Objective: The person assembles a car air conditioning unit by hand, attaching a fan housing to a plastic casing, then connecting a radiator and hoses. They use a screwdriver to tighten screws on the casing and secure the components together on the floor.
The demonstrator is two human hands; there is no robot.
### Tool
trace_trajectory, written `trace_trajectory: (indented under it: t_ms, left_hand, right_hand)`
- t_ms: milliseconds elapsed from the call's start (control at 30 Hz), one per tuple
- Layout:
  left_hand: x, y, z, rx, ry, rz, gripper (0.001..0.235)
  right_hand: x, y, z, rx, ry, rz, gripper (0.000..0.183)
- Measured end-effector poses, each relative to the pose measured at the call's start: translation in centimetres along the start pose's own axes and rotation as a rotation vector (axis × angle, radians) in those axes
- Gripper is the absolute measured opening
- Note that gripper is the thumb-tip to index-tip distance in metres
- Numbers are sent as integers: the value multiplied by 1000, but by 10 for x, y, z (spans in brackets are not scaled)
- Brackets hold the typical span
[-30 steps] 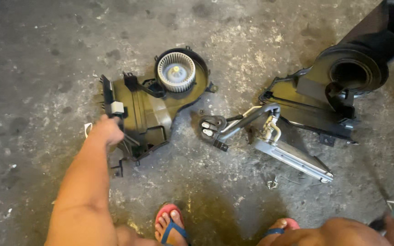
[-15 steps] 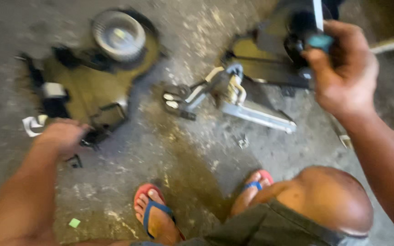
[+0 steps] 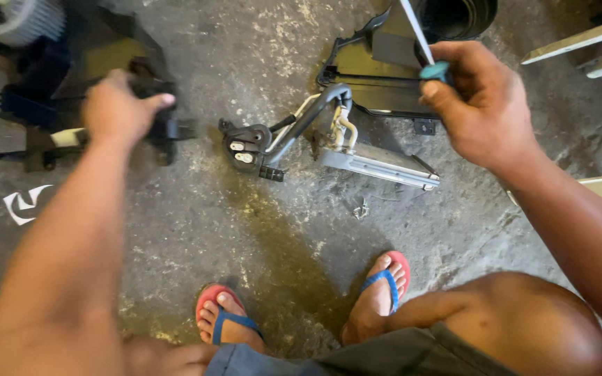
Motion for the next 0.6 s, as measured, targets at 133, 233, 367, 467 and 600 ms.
trace_trajectory:
  t_ms: [133,233,367,467,600]
  left_hand:
    - [3,-19,-7,2,327,187,46]
    - [28,-31,-53,90,271,235,36]
    - [57,2,-122,153,-131,218,29]
    - [45,40,-176,279,-353,17,43]
    - [13,69,-216,386,-415,-225,65]
  right_hand:
    - [-26,-9,-1,-56,-8,-80,40]
    - [-44,-11,4,-70,178,-119,44]
    - [-100,-5,23,-137,54,-274,60]
    - [-149,17,35,-158,126,-434,53]
    - [-185,35,54,-349,96,-650,65]
Point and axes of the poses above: each hand's wrist, its own y-axis away from the middle knuckle, its own x-axis out of the back of the hand, z = x × y, the point moved 9 cm from there along -y, towards the middle knuckle, and after that the axes turned 1 degree about -x, right-handed, at the moved point
